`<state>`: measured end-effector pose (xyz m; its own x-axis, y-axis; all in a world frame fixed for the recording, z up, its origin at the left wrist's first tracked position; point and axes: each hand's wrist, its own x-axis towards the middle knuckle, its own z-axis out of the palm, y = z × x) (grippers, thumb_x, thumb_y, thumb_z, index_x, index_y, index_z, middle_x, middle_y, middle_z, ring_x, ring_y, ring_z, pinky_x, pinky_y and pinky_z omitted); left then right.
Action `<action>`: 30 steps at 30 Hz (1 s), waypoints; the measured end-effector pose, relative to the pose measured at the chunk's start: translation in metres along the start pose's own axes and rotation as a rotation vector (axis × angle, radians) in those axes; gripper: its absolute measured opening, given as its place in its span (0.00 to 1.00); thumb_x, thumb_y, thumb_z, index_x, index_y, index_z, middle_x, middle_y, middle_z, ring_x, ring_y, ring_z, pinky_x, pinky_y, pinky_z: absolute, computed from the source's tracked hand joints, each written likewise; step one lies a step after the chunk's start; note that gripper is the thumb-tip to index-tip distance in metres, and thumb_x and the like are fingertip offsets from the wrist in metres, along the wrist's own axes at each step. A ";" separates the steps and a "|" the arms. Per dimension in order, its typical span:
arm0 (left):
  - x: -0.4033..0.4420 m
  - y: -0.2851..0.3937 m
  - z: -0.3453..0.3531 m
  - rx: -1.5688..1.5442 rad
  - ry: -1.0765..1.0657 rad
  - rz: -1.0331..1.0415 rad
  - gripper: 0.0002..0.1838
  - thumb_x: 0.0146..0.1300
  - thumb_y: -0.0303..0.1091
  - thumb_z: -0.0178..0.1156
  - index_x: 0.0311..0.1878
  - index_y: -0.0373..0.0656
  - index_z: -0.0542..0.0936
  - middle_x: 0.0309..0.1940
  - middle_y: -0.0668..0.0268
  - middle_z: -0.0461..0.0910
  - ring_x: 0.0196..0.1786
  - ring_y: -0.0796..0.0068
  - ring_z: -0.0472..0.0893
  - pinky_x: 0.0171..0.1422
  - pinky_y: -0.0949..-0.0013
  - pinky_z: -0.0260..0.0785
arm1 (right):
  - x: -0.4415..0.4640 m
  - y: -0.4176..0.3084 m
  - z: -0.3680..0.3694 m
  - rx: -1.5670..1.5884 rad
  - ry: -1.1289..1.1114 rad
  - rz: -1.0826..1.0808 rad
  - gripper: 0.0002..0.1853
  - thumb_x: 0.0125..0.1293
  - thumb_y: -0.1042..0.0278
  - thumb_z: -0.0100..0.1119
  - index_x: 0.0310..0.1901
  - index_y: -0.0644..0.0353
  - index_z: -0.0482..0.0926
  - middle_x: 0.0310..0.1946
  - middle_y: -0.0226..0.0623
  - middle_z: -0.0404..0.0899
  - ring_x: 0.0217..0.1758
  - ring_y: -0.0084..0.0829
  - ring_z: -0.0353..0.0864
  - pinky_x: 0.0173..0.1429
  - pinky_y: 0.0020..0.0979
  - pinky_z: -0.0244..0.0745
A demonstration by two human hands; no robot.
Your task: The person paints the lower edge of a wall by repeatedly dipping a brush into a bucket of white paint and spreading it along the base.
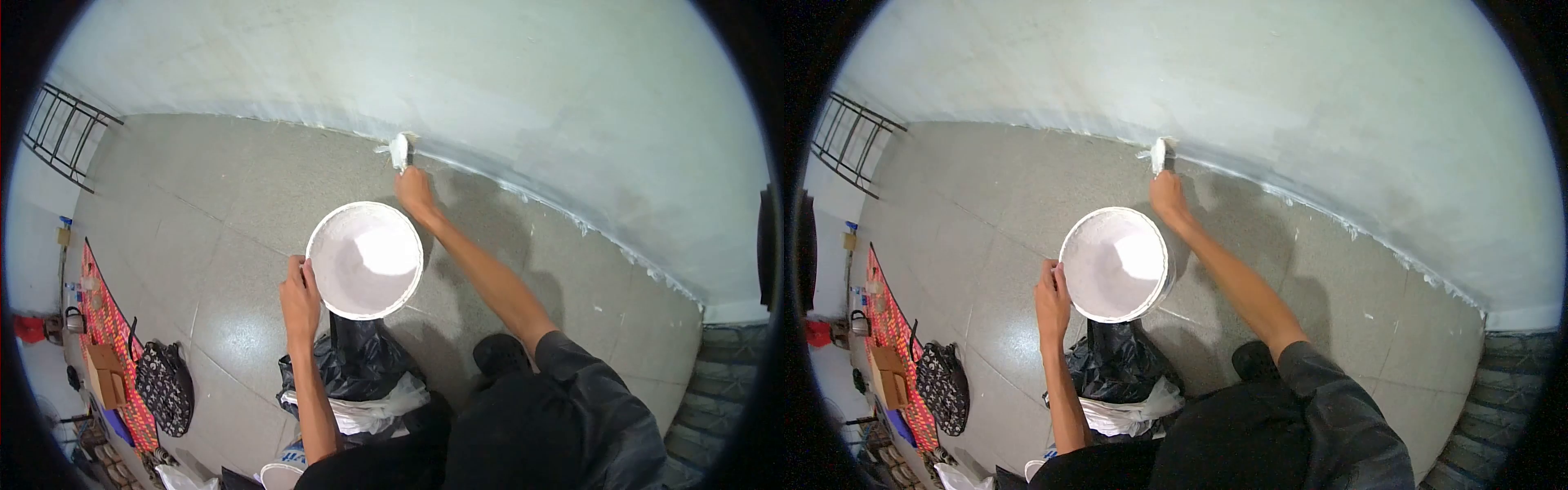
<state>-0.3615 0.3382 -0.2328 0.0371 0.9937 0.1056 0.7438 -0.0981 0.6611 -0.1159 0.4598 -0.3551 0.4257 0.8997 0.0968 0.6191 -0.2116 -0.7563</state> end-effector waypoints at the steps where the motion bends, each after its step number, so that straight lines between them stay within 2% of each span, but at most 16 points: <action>1: 0.000 -0.002 0.001 0.001 0.007 0.012 0.11 0.70 0.34 0.44 0.38 0.35 0.71 0.22 0.46 0.75 0.27 0.48 0.78 0.30 0.58 0.66 | 0.005 -0.002 -0.001 -0.025 -0.034 -0.015 0.14 0.60 0.67 0.54 0.31 0.73 0.77 0.32 0.59 0.78 0.37 0.55 0.79 0.39 0.44 0.73; 3: -0.001 -0.004 0.000 0.013 0.004 0.027 0.12 0.70 0.34 0.44 0.38 0.35 0.71 0.22 0.46 0.75 0.26 0.48 0.78 0.29 0.58 0.66 | 0.011 -0.006 -0.005 -0.074 -0.099 -0.041 0.14 0.60 0.66 0.55 0.31 0.73 0.77 0.31 0.58 0.78 0.37 0.54 0.79 0.39 0.45 0.73; 6: 0.000 -0.003 -0.001 0.025 -0.006 0.030 0.12 0.70 0.34 0.43 0.39 0.35 0.71 0.22 0.46 0.75 0.26 0.48 0.78 0.29 0.58 0.65 | 0.003 0.014 -0.040 -0.140 -0.148 -0.265 0.14 0.58 0.66 0.57 0.32 0.73 0.77 0.31 0.57 0.78 0.36 0.54 0.79 0.39 0.46 0.73; 8: -0.002 -0.004 -0.001 0.019 -0.018 0.018 0.12 0.70 0.35 0.43 0.39 0.35 0.70 0.22 0.46 0.75 0.27 0.47 0.78 0.29 0.57 0.65 | -0.001 0.042 -0.053 -0.227 -0.089 -0.263 0.13 0.59 0.67 0.54 0.33 0.72 0.77 0.31 0.59 0.78 0.37 0.53 0.79 0.40 0.46 0.73; 10: -0.003 -0.009 0.001 0.006 -0.004 0.041 0.12 0.70 0.35 0.43 0.40 0.35 0.70 0.23 0.46 0.76 0.28 0.46 0.78 0.30 0.56 0.65 | -0.005 0.062 -0.089 -0.355 -0.072 -0.059 0.14 0.59 0.65 0.53 0.34 0.72 0.77 0.30 0.59 0.78 0.37 0.54 0.79 0.42 0.47 0.73; 16: 0.002 -0.020 0.006 0.040 0.019 0.131 0.11 0.69 0.34 0.43 0.40 0.36 0.69 0.24 0.46 0.76 0.31 0.43 0.77 0.31 0.52 0.65 | -0.085 0.141 -0.226 -0.321 0.083 0.023 0.13 0.59 0.68 0.51 0.29 0.73 0.75 0.27 0.62 0.76 0.34 0.58 0.76 0.38 0.51 0.70; 18: 0.005 -0.015 0.009 0.058 -0.002 0.162 0.11 0.69 0.35 0.44 0.39 0.36 0.70 0.24 0.46 0.76 0.30 0.43 0.77 0.31 0.52 0.65 | -0.112 0.161 -0.263 -0.442 0.060 0.047 0.12 0.59 0.70 0.53 0.34 0.75 0.74 0.31 0.63 0.76 0.38 0.58 0.77 0.41 0.51 0.70; 19: 0.007 -0.010 0.009 0.071 -0.018 0.183 0.12 0.69 0.35 0.43 0.38 0.35 0.70 0.24 0.46 0.76 0.29 0.44 0.77 0.32 0.53 0.65 | -0.124 0.167 -0.277 -0.449 0.100 0.090 0.12 0.59 0.70 0.53 0.33 0.75 0.74 0.30 0.63 0.76 0.37 0.58 0.77 0.40 0.51 0.70; 24: 0.008 0.002 0.010 0.093 -0.123 0.293 0.13 0.69 0.35 0.44 0.39 0.34 0.70 0.23 0.46 0.76 0.28 0.45 0.77 0.32 0.52 0.66 | -0.190 0.153 -0.337 -0.494 0.257 0.271 0.13 0.60 0.68 0.53 0.28 0.74 0.75 0.25 0.60 0.76 0.33 0.58 0.77 0.39 0.50 0.70; 27: 0.008 0.028 0.041 0.032 -0.218 0.334 0.12 0.68 0.34 0.45 0.42 0.33 0.70 0.22 0.47 0.76 0.27 0.48 0.78 0.32 0.53 0.67 | -0.221 0.173 -0.393 -0.537 0.320 0.268 0.15 0.60 0.67 0.54 0.24 0.73 0.73 0.22 0.59 0.74 0.31 0.57 0.75 0.37 0.49 0.69; 29: 0.003 0.038 0.067 -0.040 -0.278 0.407 0.12 0.68 0.33 0.45 0.45 0.33 0.70 0.21 0.49 0.77 0.24 0.51 0.78 0.30 0.55 0.68 | -0.233 0.154 -0.436 -0.488 0.275 0.248 0.16 0.60 0.66 0.54 0.24 0.73 0.73 0.21 0.59 0.73 0.28 0.57 0.74 0.36 0.48 0.67; 30: -0.001 0.043 0.070 -0.060 -0.338 0.378 0.12 0.67 0.33 0.45 0.45 0.32 0.70 0.22 0.47 0.76 0.25 0.48 0.78 0.31 0.53 0.68 | -0.244 0.134 -0.456 -0.461 0.259 0.246 0.16 0.61 0.65 0.54 0.23 0.73 0.72 0.21 0.59 0.72 0.27 0.57 0.73 0.35 0.48 0.66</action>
<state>-0.2827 0.3372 -0.2562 0.5173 0.8492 0.1062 0.5976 -0.4473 0.6655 0.1639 0.0375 -0.1851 0.7051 0.6925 0.1525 0.6799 -0.5993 -0.4226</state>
